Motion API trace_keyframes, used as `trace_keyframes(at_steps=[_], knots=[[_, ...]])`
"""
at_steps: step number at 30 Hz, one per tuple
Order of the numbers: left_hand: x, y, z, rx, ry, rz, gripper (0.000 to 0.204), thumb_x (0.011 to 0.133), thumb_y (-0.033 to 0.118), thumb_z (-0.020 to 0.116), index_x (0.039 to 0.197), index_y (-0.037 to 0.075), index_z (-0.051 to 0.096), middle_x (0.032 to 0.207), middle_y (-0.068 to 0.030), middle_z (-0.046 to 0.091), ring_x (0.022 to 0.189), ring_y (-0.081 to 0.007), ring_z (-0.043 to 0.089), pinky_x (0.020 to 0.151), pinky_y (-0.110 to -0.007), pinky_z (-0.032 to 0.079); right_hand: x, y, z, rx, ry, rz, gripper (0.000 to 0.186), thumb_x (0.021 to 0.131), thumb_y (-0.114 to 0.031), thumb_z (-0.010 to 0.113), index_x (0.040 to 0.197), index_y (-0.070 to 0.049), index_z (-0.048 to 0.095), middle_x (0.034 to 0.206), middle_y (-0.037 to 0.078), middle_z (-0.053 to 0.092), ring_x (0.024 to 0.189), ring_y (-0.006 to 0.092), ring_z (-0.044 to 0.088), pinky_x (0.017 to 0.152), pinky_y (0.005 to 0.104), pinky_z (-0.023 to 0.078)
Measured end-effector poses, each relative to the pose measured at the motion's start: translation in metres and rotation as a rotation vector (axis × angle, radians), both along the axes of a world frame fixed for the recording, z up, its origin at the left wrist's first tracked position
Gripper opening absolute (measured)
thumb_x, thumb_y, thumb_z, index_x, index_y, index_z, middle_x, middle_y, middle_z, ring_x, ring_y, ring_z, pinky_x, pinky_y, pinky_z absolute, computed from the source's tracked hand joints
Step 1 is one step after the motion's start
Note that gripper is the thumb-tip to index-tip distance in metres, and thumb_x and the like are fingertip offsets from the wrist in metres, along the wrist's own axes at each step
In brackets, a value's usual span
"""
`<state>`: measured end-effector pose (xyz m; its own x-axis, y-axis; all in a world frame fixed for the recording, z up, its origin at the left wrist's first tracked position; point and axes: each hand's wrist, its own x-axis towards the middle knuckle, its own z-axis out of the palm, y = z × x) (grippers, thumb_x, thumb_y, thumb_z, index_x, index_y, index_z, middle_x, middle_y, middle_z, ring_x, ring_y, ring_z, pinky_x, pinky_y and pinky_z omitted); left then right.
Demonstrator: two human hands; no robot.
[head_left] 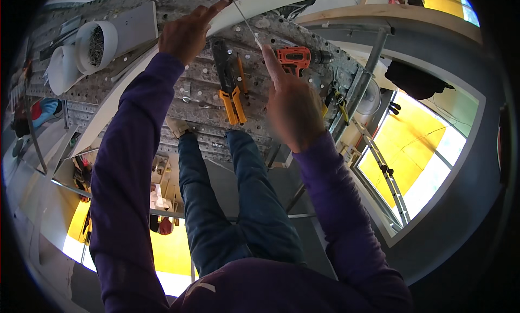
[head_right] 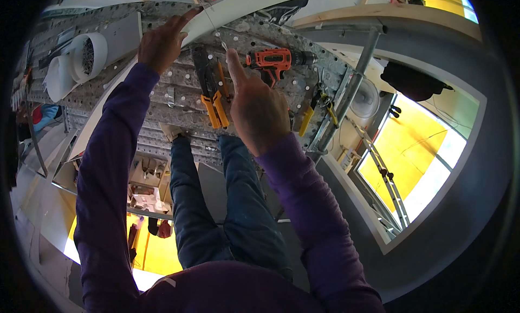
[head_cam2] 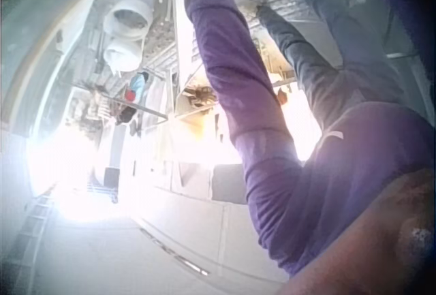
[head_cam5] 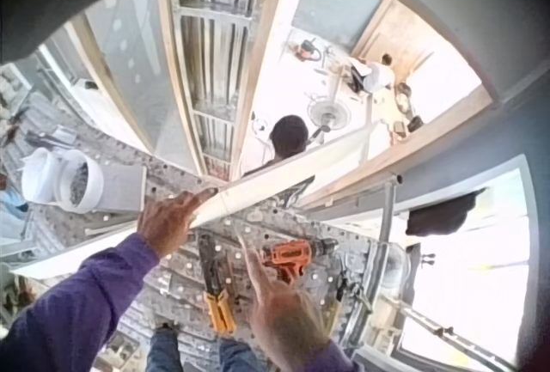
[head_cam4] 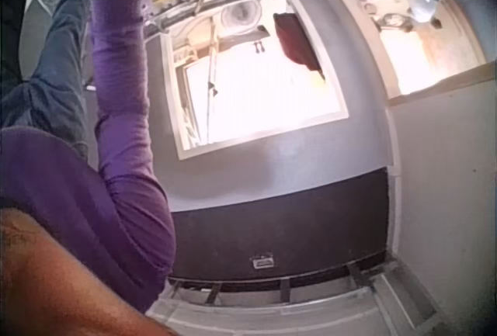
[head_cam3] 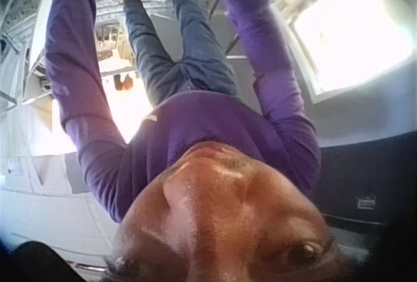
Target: Mark the metal ceiling track with a pencil and then position a curved trim piece against the frame.
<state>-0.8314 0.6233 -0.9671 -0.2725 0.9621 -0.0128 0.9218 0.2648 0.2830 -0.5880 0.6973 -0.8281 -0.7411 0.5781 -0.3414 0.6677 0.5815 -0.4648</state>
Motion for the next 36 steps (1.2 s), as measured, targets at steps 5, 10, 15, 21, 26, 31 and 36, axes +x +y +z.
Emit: trace_keyframes(at_steps=[5,10,15,21,26,31,36], knots=[[-0.001,-0.003,-0.004,0.064,-0.010,-0.009,0.063,0.094,0.015,0.064,0.149,0.037,0.041,0.111,-0.0023,0.068,0.079,-0.0253,0.074,0.060,-0.039,0.062,0.004,-0.002,0.003,0.002,-0.023,0.024,0.070,0.090,0.001,0.056,0.155,-0.013,0.035,0.075,0.019,0.067,0.068,0.0348,0.069,0.064,0.0473,0.056],[0.000,0.001,-0.004,0.045,-0.026,0.001,0.064,0.094,0.013,0.064,0.149,0.038,0.040,0.108,-0.0027,0.069,0.083,-0.0251,0.073,0.062,-0.041,0.062,-0.038,0.016,-0.023,0.044,-0.005,0.053,0.071,0.089,-0.004,0.056,0.156,-0.008,0.032,0.083,0.019,0.068,0.069,0.0346,0.070,0.064,0.0449,0.058],[-0.009,-0.003,-0.011,0.087,-0.003,0.009,0.067,0.093,0.014,0.065,0.149,0.039,0.039,0.108,-0.0028,0.069,0.082,-0.0254,0.073,0.062,-0.042,0.062,-0.019,0.006,-0.014,0.000,-0.100,0.060,0.069,0.090,-0.002,0.054,0.155,-0.008,0.032,0.082,0.020,0.069,0.072,0.0353,0.071,0.067,0.0462,0.058],[-0.006,0.005,-0.001,-0.010,-0.065,0.013,0.066,0.092,0.016,0.067,0.148,0.037,0.040,0.115,-0.0067,0.069,0.088,-0.0320,0.073,0.073,-0.046,0.061,-0.042,0.017,-0.017,-0.030,-0.112,0.020,0.071,0.088,0.003,0.053,0.155,-0.009,0.032,0.090,0.025,0.070,0.078,0.0382,0.071,0.070,0.0484,0.058],[-0.023,0.002,-0.020,0.109,-0.019,-0.017,0.069,0.094,0.013,0.062,0.152,0.038,0.034,0.105,-0.0065,0.069,0.080,-0.0271,0.073,0.062,-0.041,0.061,-0.058,0.025,-0.043,0.046,-0.061,0.089,0.071,0.091,-0.004,0.053,0.157,-0.008,0.028,0.078,0.020,0.070,0.073,0.0328,0.072,0.071,0.0458,0.058],[-0.013,-0.011,-0.010,-0.001,-0.046,0.022,0.073,0.092,0.013,0.067,0.152,0.040,0.034,0.112,-0.0085,0.069,0.089,-0.0307,0.072,0.074,-0.045,0.061,-0.034,0.003,-0.024,-0.052,-0.056,0.025,0.068,0.089,0.000,0.052,0.153,-0.013,0.036,0.087,0.025,0.070,0.077,0.0372,0.072,0.071,0.0471,0.058],[-0.010,-0.002,0.008,-0.045,-0.131,0.097,0.057,0.085,0.016,0.071,0.139,0.016,0.053,0.111,-0.0172,0.069,0.097,-0.0366,0.069,0.080,-0.053,0.055,-0.074,0.019,-0.047,0.035,-0.198,0.120,0.067,0.092,-0.005,0.050,0.155,-0.008,0.031,0.084,0.021,0.071,0.082,0.0338,0.073,0.076,0.0474,0.058]])
